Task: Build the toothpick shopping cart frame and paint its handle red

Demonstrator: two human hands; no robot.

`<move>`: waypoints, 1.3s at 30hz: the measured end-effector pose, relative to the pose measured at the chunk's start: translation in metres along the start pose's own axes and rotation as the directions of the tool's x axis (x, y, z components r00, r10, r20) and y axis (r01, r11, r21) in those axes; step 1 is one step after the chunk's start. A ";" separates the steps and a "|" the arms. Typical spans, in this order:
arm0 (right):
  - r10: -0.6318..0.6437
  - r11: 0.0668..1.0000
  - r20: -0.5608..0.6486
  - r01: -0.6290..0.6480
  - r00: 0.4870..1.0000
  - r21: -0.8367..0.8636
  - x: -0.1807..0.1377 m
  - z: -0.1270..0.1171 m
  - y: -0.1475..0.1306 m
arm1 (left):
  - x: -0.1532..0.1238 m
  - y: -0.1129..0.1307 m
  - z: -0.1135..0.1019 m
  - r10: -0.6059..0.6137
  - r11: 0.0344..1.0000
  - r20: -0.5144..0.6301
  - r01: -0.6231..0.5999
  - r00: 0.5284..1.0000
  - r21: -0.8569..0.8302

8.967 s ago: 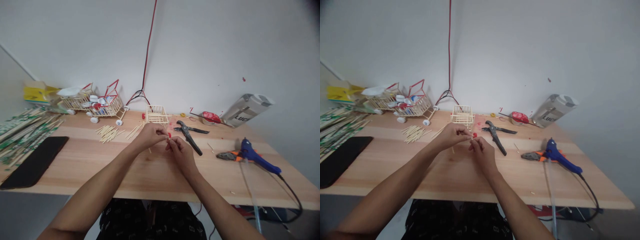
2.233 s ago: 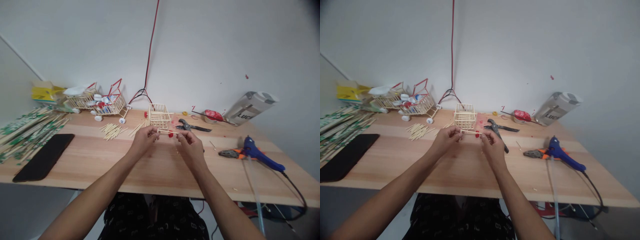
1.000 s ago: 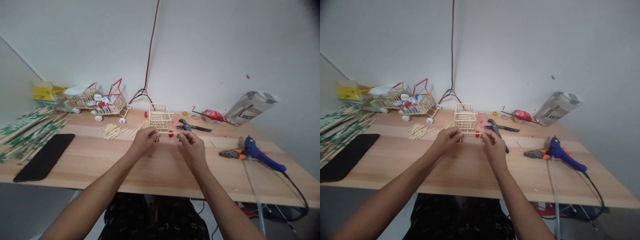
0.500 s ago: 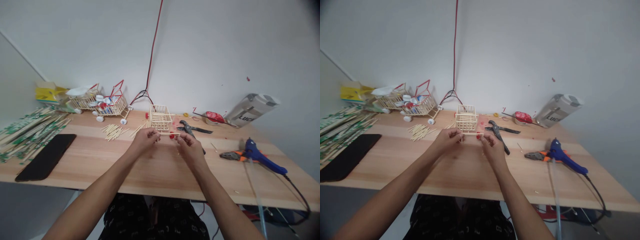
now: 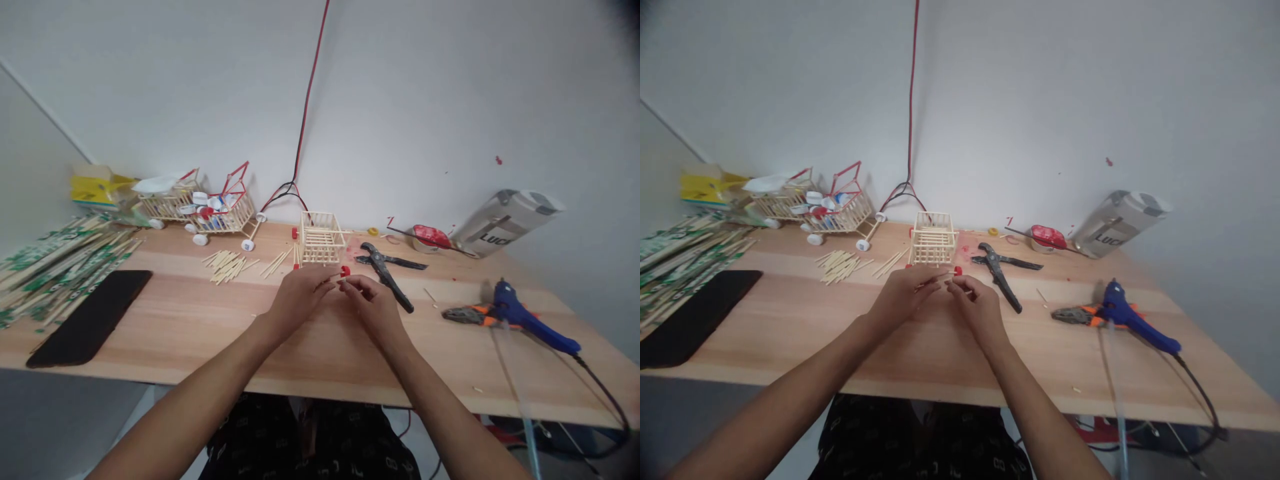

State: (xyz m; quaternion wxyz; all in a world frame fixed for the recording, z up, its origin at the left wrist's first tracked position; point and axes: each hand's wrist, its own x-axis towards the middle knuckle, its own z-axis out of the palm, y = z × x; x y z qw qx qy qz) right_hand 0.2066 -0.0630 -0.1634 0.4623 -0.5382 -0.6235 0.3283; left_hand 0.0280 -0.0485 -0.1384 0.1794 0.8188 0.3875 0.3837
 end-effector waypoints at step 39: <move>-0.123 0.980 0.009 0.123 0.992 -0.154 -0.008 0.006 -0.002 | -0.004 0.006 0.007 -0.017 0.997 -0.025 0.019 1.000 0.071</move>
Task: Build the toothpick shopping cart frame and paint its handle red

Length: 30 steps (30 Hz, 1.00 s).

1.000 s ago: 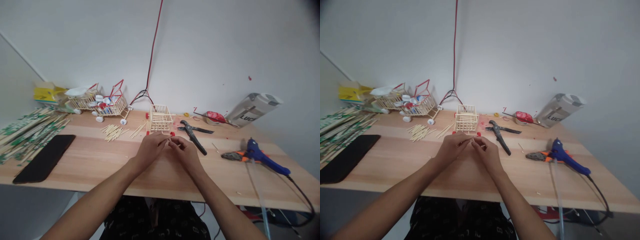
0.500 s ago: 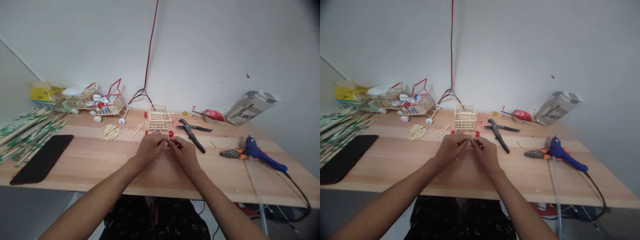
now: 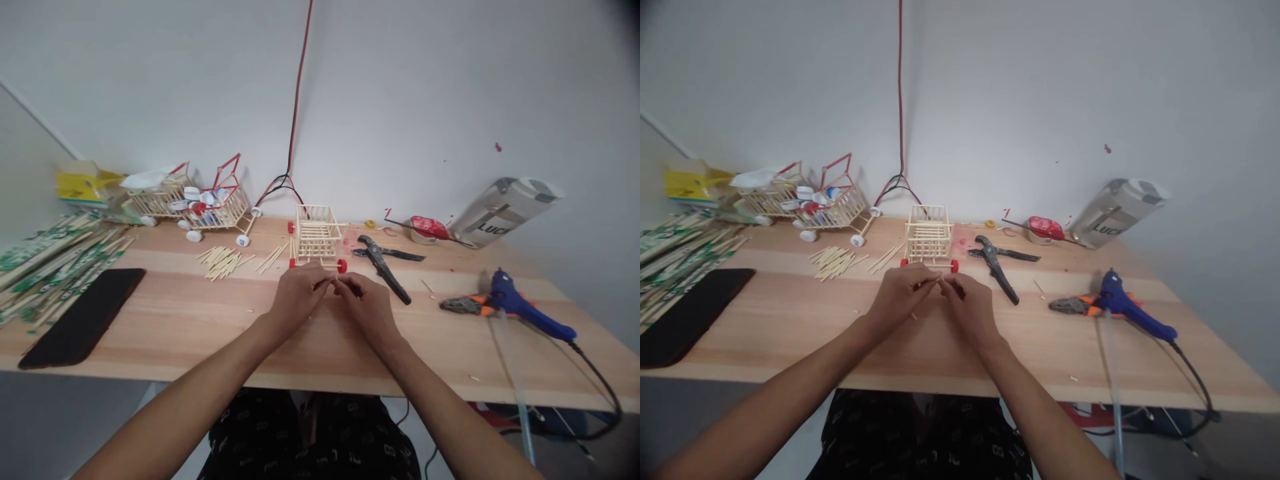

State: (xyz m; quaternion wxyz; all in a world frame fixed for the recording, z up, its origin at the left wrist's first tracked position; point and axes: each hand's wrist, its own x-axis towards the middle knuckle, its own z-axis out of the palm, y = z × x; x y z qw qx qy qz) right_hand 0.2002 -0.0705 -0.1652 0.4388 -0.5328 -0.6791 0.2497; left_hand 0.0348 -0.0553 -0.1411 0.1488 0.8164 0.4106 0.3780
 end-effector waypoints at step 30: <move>0.034 0.997 0.000 -0.034 0.999 0.066 0.002 -0.002 -0.001 | 0.004 -0.002 -0.010 -0.125 0.973 0.005 0.123 0.992 -0.196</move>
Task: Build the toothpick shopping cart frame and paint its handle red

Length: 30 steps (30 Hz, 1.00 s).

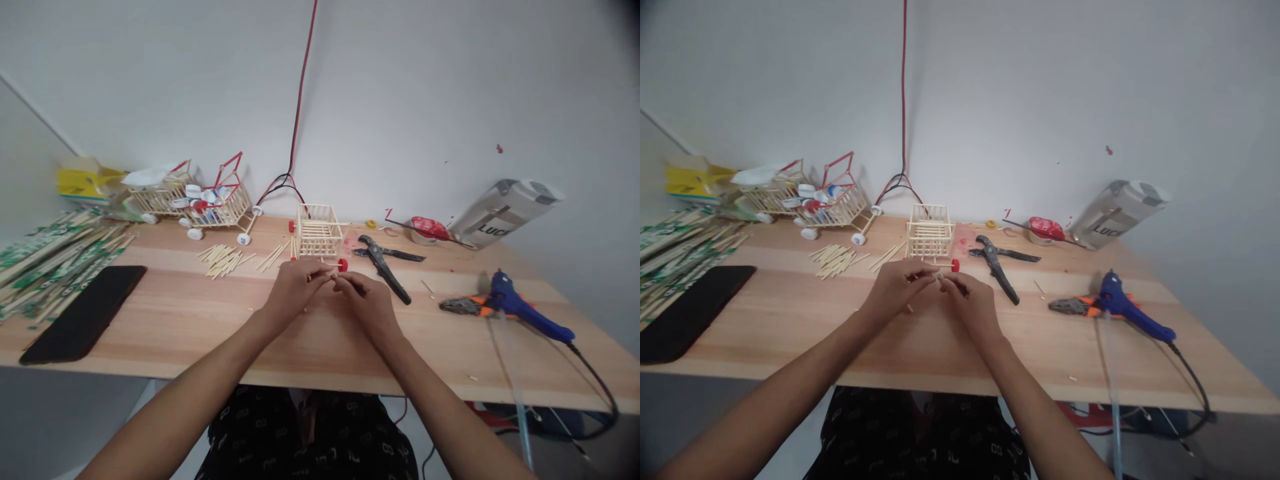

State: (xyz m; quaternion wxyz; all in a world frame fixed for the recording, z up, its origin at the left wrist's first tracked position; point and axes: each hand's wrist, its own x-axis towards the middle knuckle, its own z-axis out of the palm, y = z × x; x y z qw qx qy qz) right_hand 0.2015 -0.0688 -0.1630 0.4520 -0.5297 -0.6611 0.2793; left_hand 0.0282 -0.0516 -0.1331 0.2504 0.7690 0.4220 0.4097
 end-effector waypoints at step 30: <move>0.211 0.961 -0.251 -0.154 0.945 0.228 0.003 -0.015 -0.003 | 0.009 -0.008 -0.005 -0.426 0.785 0.075 0.409 0.902 -0.464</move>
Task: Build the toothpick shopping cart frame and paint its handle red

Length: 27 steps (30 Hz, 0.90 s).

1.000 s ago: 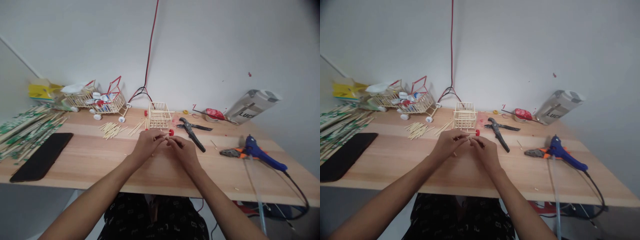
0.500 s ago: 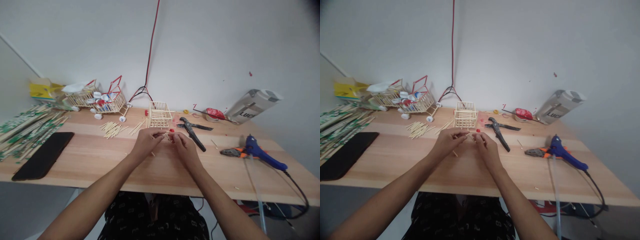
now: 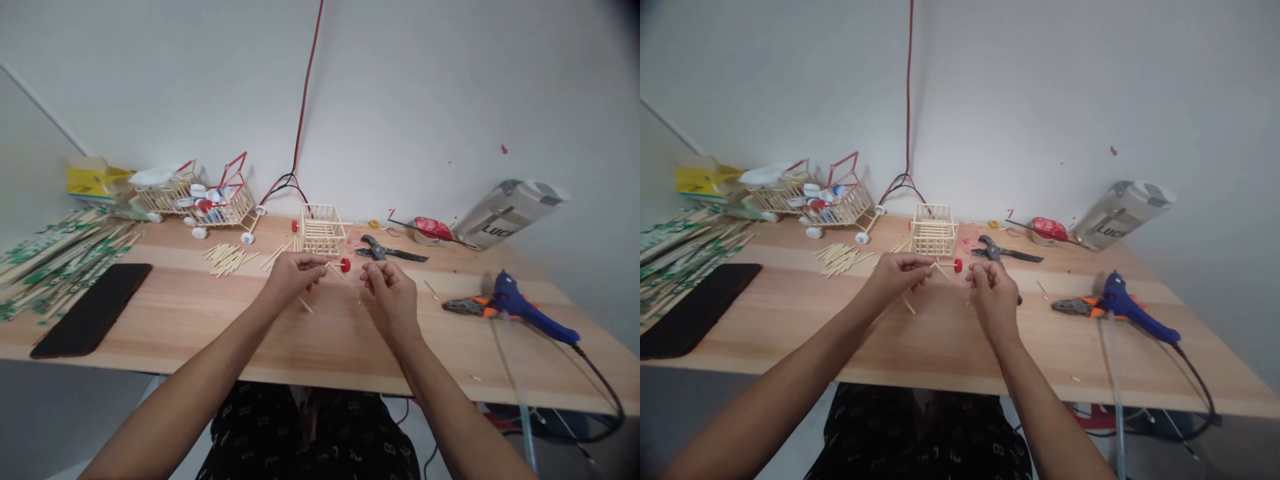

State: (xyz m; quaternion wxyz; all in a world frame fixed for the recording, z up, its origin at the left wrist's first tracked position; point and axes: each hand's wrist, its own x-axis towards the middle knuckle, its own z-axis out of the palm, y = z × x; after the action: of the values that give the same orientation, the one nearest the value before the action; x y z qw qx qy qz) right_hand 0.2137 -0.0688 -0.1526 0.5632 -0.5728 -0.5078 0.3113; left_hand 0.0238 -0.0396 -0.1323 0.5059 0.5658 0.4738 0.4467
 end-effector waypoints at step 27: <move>-0.085 0.986 0.345 0.128 0.935 -0.103 -0.001 0.010 0.008 | -0.011 -0.002 0.007 0.329 0.884 0.081 -0.337 0.941 0.325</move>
State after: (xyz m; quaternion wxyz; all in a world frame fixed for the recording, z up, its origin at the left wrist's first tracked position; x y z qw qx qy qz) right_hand 0.2057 -0.0656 -0.1623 0.4465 -0.5159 -0.6459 0.3424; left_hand 0.0285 -0.0512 -0.1349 0.3241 0.7212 0.4325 0.4334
